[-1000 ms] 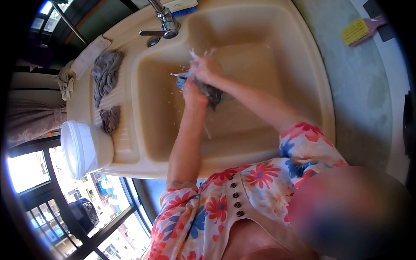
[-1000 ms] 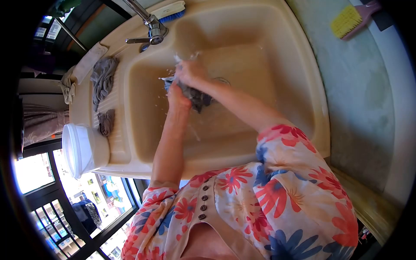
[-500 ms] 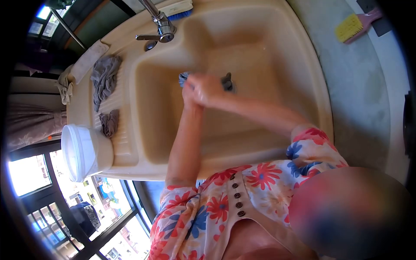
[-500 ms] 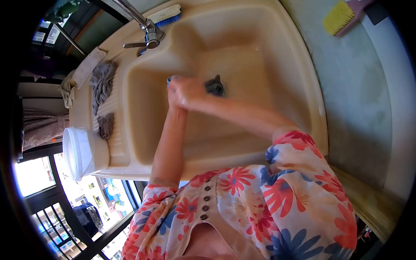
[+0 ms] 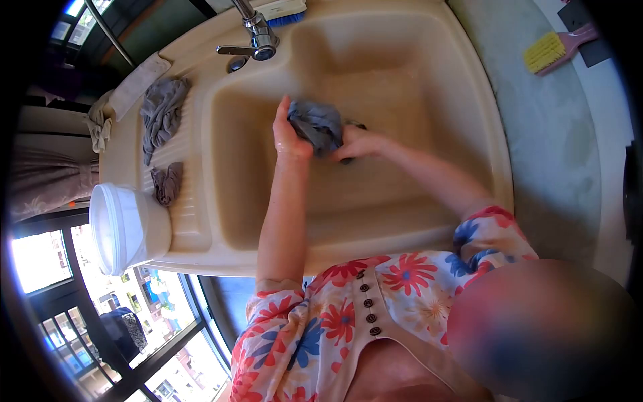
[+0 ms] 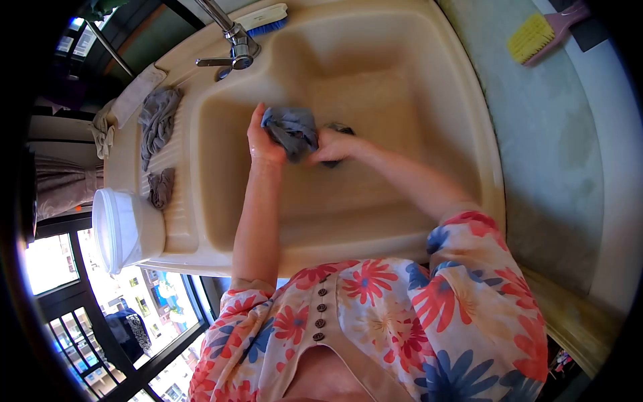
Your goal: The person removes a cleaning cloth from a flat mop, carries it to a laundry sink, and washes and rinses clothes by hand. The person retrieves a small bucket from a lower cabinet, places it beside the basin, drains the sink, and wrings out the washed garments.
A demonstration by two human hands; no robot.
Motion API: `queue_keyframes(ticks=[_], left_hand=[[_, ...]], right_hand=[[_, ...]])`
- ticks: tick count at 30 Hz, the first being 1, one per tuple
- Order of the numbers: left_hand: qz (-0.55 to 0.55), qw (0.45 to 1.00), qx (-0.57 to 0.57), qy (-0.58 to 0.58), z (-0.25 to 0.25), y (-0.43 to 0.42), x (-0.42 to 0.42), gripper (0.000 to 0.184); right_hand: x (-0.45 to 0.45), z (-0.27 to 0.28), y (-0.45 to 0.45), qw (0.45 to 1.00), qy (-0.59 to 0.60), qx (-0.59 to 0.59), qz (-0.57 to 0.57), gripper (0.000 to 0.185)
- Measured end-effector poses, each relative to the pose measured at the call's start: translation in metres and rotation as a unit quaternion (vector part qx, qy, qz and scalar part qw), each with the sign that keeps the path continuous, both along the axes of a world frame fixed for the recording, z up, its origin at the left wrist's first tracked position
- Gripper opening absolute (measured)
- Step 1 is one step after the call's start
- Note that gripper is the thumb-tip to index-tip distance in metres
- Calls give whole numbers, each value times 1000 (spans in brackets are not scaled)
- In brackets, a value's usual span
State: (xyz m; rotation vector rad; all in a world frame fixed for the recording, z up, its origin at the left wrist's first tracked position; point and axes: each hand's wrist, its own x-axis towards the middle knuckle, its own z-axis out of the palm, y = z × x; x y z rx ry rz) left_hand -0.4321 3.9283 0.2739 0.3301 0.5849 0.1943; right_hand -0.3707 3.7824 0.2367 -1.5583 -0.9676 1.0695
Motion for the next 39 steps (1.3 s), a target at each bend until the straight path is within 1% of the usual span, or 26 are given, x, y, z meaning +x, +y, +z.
queue_keyframes(ticks=[3, 5, 6, 7, 8, 9, 10, 11, 12, 15, 18, 20, 21, 23, 24, 25, 26, 27, 28, 30, 31, 33, 34, 36, 37, 39], left_hand=[[26, 999, 32, 24, -4, 12, -4, 30], [23, 973, 191, 129, -4, 29, -17, 42], [24, 948, 265, 175, -3, 35, -20, 50], [3, 905, 365, 219, -6, 38, -21, 56], [-17, 848, 460, 262, -11, 39, -23, 62], [-39, 779, 549, 301, -10, 39, -24, 68], [-98, 811, 543, 194, -9, 36, -23, 69], [-156, 829, 530, 84, 0, 26, -22, 70], [-212, 833, 510, -26, 7, 16, -21, 72], [-321, 830, 448, -89, 10, -19, -18, 63], [-441, 765, 470, 7, -4, -17, -14, 60], [-414, 784, 458, 60, 0, -11, -14, 52], [-401, 792, 452, 86, 2, -6, -15, 48], [-246, 911, 331, 2, 0, 8, -19, 41], [-162, 950, 263, -41, -2, 12, -19, 37], [-140, 964, 217, -68, -3, 15, -18, 34], [-117, 974, 170, -93, -5, 18, -16, 32], [-94, 981, 122, -117, -3, 19, -15, 29], [-85, 986, 97, -105, -2, 14, -15, 24], [-98, 987, 78, -99, -7, 20, -14, 25], [-105, 988, 68, -96, -10, 23, -13, 25], [-78, 992, 86, -42, -19, 23, -12, 30], [-62, 994, 94, -17, -24, 23, -11, 33], [-55, 990, 125, 33, -36, 17, -5, 31], [-54, 987, 142, 58, -41, 14, -1, 30], [-21, 992, 92, 78, -34, 4, -2, 29]], right_hand=[[4, -3, 10, 984, 105, -112, -95, 54], [18, -8, 2, 968, 227, -68, -81, 47], [31, -5, -5, 956, 280, -49, -72, 43], [39, -2, -8, 941, 331, -32, -61, 40], [41, 23, -10, 933, 350, -60, -63, 39], [44, 29, -10, 932, 349, -75, -56, 39], [47, 32, -9, 932, 349, -88, -50, 39], [50, 36, -9, 931, 349, -100, -44, 39], [48, 40, -8, 935, 340, -96, -30, 40], [44, 59, -6, 950, 301, -88, -6, 42], [58, 92, -14, 968, 241, -71, -14, 49], [66, 113, -27, 976, 213, -38, -18, 52], [74, 107, -33, 974, 225, -26, -17, 50], [89, 80, -43, 969, 247, -2, -16, 46], [84, 67, -50, 977, 210, -43, -12, 52], [77, 56, -57, 981, 173, -84, -7, 59], [65, 54, -56, 976, 90, -186, 72, 57], [53, 52, -54, 947, 7, -283, 149, 55], [46, 45, -53, 941, 43, -304, 142, 54], [35, 26, -50, 923, 117, -343, 127, 50], [39, 16, -53, 950, 128, -275, 73, 46], [58, 5, -60, 979, 145, -136, -35, 41], [64, 4, -57, 970, 210, -87, -79, 39], [69, 14, -48, 927, 335, 12, -168, 37], [73, 13, -40, 924, 343, 15, -170, 39], [72, 13, -17, 916, 360, 23, -177, 43]])
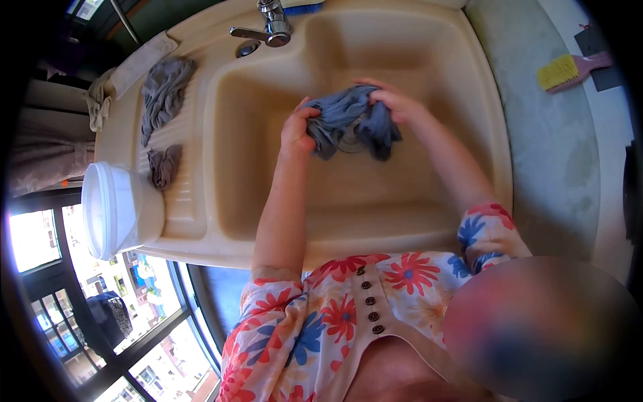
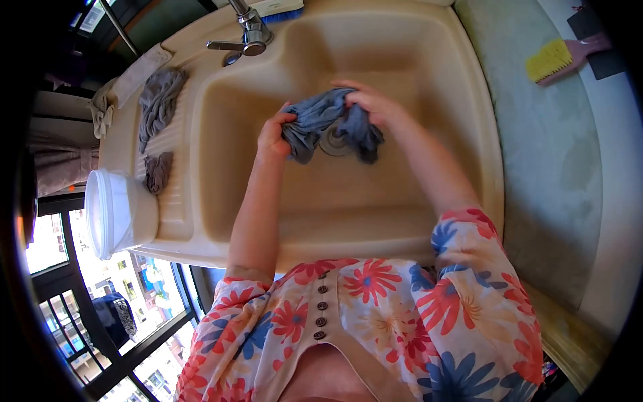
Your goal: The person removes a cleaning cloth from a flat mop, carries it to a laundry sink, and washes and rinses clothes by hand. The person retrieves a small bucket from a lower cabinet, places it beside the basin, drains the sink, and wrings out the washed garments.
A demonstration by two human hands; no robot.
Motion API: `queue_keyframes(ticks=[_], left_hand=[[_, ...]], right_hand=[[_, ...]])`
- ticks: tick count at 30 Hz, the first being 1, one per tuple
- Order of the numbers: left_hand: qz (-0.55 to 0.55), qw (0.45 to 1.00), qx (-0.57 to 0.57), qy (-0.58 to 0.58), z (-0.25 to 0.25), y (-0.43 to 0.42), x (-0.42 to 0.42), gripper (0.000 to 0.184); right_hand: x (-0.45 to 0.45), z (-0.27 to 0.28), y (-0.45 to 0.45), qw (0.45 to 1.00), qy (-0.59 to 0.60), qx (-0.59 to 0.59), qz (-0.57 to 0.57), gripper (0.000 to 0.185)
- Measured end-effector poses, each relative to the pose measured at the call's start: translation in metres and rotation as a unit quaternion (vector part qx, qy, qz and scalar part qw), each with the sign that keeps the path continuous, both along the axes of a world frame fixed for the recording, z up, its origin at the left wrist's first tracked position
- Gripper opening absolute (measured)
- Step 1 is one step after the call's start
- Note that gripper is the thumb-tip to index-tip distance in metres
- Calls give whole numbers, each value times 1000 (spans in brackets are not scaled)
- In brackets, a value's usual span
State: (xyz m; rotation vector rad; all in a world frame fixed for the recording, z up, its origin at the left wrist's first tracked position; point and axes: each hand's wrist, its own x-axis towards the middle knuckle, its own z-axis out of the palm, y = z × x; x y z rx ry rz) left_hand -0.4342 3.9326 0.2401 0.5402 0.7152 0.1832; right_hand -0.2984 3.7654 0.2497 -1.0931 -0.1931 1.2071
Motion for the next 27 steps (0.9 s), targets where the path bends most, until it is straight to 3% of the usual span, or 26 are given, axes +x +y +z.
queue_keyframes(ticks=[2, 3, 4, 6, 7, 8, 9, 10, 11, 12, 13, 15, 18, 19, 22, 24, 26, 27], left_hand=[[8, 999, -45, -8, 1, 3, 2, 29], [-2, 997, -71, -23, -9, 9, 0, 29], [-12, 994, -100, -39, -26, 15, -5, 30], [-70, 944, -91, -311, -57, 14, -12, 28], [5, 980, 17, -198, -65, 9, -8, 24], [78, 986, 124, -76, -52, -3, -5, 22], [113, 990, -23, 84, 18, -27, -1, 24], [96, 994, 23, 52, 19, -27, 0, 26], [91, 994, 33, 59, 21, -26, 3, 26], [90, 993, 38, 69, 20, -25, 3, 27], [63, 993, 12, -95, 0, -19, -1, 26], [1, 914, -38, -404, -56, -7, -11, 23], [42, 996, -32, -74, 8, -24, -6, 22], [55, 998, -26, 35, 25, -29, -2, 22], [-58, 985, 162, 7, 36, -26, 1, 21], [-209, 929, 301, 43, 37, -8, -6, 27], [-347, 816, 456, 76, 31, 4, -14, 33], [-332, 861, 382, 55, 45, -5, -15, 48]], right_hand=[[-27, 10, 31, 972, -231, 22, 24, 34], [-63, 22, 45, 903, -430, 18, 7, 25], [-96, 30, 56, 792, -610, 12, -8, 17], [-114, 29, 77, 725, -685, -25, -69, 8], [-118, 26, 80, 687, -719, -39, -96, 8], [-104, 20, 85, 725, -673, -116, -87, 9], [-73, 11, 93, 756, -620, -193, -80, 10], [-54, 7, 99, 779, -563, -266, -78, 11], [-55, 5, 97, 733, -621, -257, -100, 16], [-63, 8, 90, 724, -650, -203, -111, 14], [-79, 10, 85, 715, -672, -147, -123, 13], [-124, 48, 74, 691, -707, -49, -144, 12], [-96, 8, 80, 800, -576, -127, -113, 21], [-68, 0, 82, 807, -531, -234, -107, 22], [-32, -33, 62, 756, -587, -279, -79, 29], [-12, -31, 39, 781, -561, -274, -8, 31], [-7, -22, 35, 838, -497, -222, 42, 33], [-10, -11, 37, 878, -444, -172, 55, 34]])
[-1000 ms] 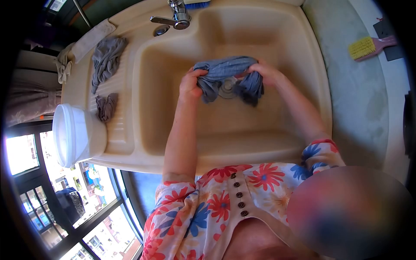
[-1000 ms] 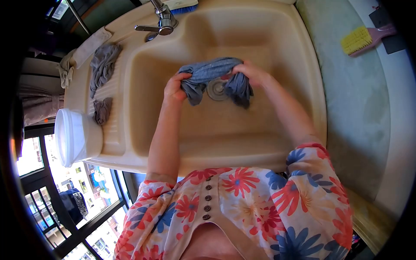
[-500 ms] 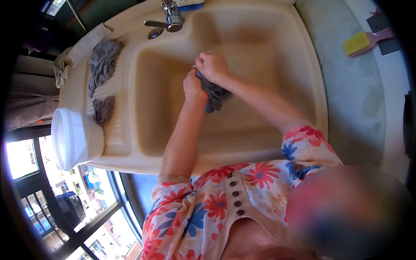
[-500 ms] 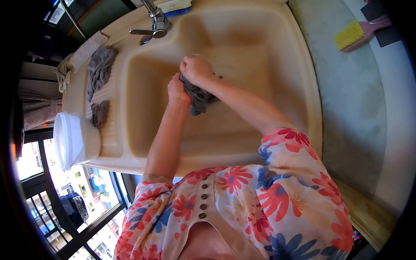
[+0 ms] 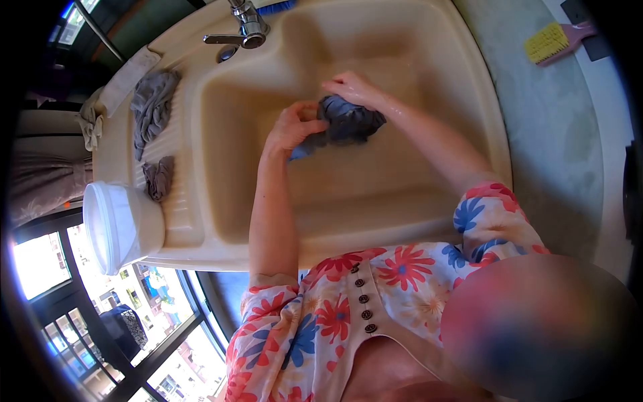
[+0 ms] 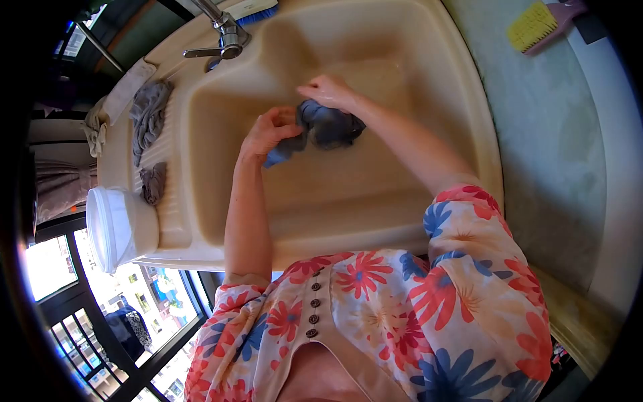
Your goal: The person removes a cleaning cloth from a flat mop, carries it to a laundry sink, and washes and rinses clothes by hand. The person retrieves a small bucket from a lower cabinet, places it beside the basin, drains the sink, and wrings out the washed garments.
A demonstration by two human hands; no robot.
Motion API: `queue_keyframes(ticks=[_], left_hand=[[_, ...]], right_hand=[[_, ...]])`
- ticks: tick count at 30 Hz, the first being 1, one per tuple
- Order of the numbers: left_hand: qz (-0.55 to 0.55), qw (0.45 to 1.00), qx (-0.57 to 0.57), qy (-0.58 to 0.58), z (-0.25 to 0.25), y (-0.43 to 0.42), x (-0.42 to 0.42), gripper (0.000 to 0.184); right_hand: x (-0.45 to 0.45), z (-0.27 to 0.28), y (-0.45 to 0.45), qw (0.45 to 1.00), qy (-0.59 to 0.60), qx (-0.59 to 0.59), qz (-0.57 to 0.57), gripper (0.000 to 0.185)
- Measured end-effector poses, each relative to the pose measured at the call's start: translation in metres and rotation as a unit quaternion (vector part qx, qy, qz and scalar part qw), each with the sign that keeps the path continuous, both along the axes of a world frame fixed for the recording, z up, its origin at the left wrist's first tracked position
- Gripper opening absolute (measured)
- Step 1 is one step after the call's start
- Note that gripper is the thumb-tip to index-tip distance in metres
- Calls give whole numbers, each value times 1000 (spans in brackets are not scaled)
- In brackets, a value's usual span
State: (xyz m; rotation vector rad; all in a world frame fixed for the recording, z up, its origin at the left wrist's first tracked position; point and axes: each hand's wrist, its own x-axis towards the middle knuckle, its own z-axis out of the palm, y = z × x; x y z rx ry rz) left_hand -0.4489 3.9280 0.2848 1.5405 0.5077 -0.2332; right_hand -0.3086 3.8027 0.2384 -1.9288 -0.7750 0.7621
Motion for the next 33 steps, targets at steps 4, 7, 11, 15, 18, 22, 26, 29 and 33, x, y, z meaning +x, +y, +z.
queue_keyframes(ticks=[4, 7, 11, 15, 18, 22, 26, 29, 33], left_hand=[[8, 994, -4, -108, -20, -17, 6, 55], [64, 991, -83, -78, -20, -2, 7, 40], [260, 930, -220, -142, -5, 6, 8, 19], [319, 878, -316, -165, -23, 34, 2, 20], [348, 862, -347, -125, -45, 41, 5, 23], [395, 861, -309, -86, -45, 19, 11, 22], [368, 820, -438, -24, -26, 13, 12, 20], [187, 784, -533, -257, -133, 42, 0, 28], [345, 897, -261, -87, -76, 2, 4, 30]], right_hand=[[-4, 30, 16, 985, 101, 68, 125, 32], [-4, 36, 6, 962, 190, 118, 154, 32], [-7, 14, -21, 957, 216, -6, 192, 49], [-8, -37, -42, 968, 222, -29, 114, 49], [2, -38, -46, 922, 375, 96, -11, 41], [10, -22, -30, 883, 429, 161, -100, 38], [-7, 18, 10, 935, 325, 138, -32, 34], [-92, 41, 43, 961, -215, 173, 19, 18], [-69, 25, 70, 978, -184, 57, -84, 14]])
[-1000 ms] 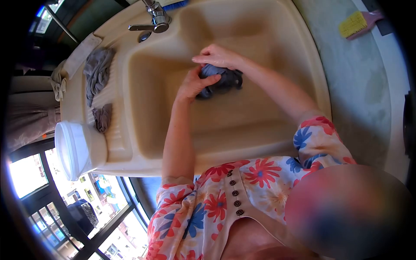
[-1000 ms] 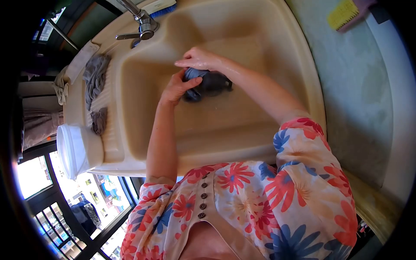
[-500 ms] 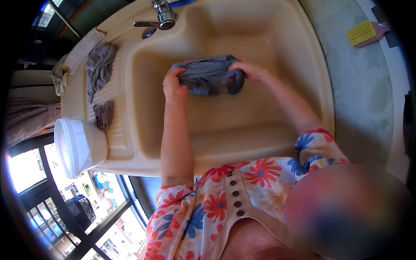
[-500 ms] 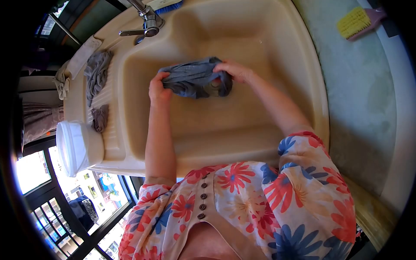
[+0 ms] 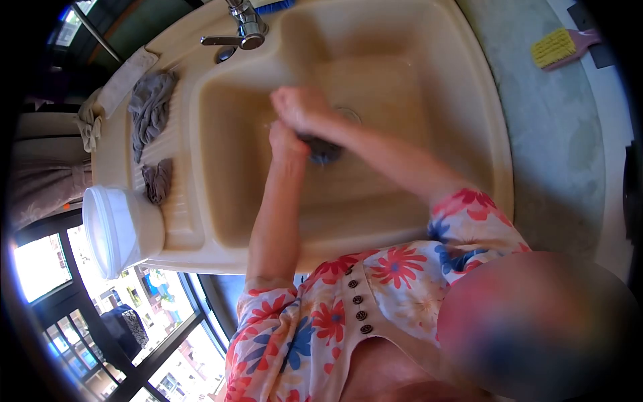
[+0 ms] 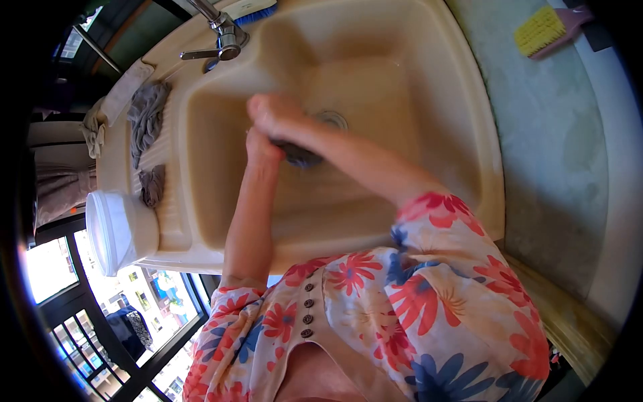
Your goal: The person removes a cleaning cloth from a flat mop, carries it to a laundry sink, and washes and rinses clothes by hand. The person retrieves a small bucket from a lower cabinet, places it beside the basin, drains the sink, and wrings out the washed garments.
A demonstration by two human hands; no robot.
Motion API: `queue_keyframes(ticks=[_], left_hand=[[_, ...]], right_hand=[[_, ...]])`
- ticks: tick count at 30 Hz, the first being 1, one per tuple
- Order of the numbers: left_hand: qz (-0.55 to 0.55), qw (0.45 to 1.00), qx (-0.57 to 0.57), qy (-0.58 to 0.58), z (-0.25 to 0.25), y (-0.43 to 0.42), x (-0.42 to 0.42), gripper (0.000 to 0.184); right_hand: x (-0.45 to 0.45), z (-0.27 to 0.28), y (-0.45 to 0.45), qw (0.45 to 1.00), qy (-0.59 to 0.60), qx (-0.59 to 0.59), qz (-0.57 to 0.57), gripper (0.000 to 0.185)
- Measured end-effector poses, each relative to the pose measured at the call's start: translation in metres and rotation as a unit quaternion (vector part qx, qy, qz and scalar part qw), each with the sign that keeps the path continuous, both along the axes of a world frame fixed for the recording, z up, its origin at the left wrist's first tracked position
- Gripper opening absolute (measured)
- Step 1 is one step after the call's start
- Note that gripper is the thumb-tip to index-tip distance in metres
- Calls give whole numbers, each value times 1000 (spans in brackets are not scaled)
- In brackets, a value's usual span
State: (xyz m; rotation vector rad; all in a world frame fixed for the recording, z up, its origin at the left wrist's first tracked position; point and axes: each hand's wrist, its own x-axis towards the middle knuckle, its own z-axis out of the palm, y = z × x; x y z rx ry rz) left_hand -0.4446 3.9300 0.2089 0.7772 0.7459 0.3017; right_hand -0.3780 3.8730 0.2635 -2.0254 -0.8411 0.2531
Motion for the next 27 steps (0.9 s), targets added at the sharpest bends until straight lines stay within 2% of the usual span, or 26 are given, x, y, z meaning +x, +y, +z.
queue_keyframes(ticks=[1, 4, 5, 6, 7, 8, 9, 10, 11, 12, 13, 14, 16, 18, 19, 20, 21, 23, 25, 26, 27], left_hand=[[36, 991, -124, 29, 27, -14, 13, 30], [19, 991, -135, 17, 33, -15, 9, 30], [-8, 981, -112, -161, 32, -19, 8, 30], [-34, 939, -85, -331, 29, -26, 5, 30], [-61, 868, -55, -490, 23, -33, 2, 30], [-57, 888, -88, -447, 5, -28, 2, 29], [-52, 905, -123, -404, -14, -23, 3, 28], [-44, 918, -160, -360, -32, -18, 3, 27], [-18, 977, -139, -159, 12, -27, 11, 26], [6, 993, -109, 52, 38, -33, 15, 26], [13, 993, -92, 80, 29, -32, 17, 30], [-15, 993, -109, -38, 9, -28, 16, 29], [-63, 953, -135, -264, -27, -15, 5, 27], [-53, 933, -90, -344, -17, -22, -5, 26], [-62, 930, -154, -327, -33, -9, -5, 25], [-71, 923, -215, -312, -39, -1, -4, 24], [8, 993, -58, 102, 20, -19, 9, 24], [-82, 991, 79, 75, 46, -12, 23, 29], [-152, 963, 213, 61, 86, -4, 26, 36], [-176, 926, 323, 89, 76, 12, 26, 38], [-199, 872, 431, 118, 57, 36, 28, 41]], right_hand=[[21, -7, 4, 999, 19, -20, -37, 16], [0, 5, -8, 995, -90, 8, -36, 29], [-15, 0, -11, 986, -135, 92, -13, 30], [-31, 6, -18, 986, -147, 77, 17, 27], [-48, 14, -25, 984, -158, 61, 45, 24], [-57, 18, -30, 982, -168, 46, 72, 21], [-43, 11, -26, 987, -136, 77, 31, 24], [-25, 4, -24, 992, -122, 42, 9, 24], [-6, -2, -22, 994, -106, 8, -15, 24], [9, -7, -22, 995, -87, -25, -42, 24], [18, -8, -22, 993, -71, -61, -69, 25], [9, -1, -27, 992, -88, -62, -62, 24], [-20, 11, -37, 985, -158, 68, -15, 24], [-37, 9, -37, 985, -153, 73, 17, 21], [-42, 7, -36, 985, -151, 76, 32, 20], [-25, -3, -34, 998, -12, 63, -19, 19], [5, -21, -32, 989, 126, 47, -67, 18], [48, -75, -43, 992, -3, -83, -95, 21], [85, -112, -82, 997, -31, -38, -58, 27], [105, -120, -97, 986, 27, -98, -133, 30], [129, -126, -114, 979, 96, -68, -166, 31]])
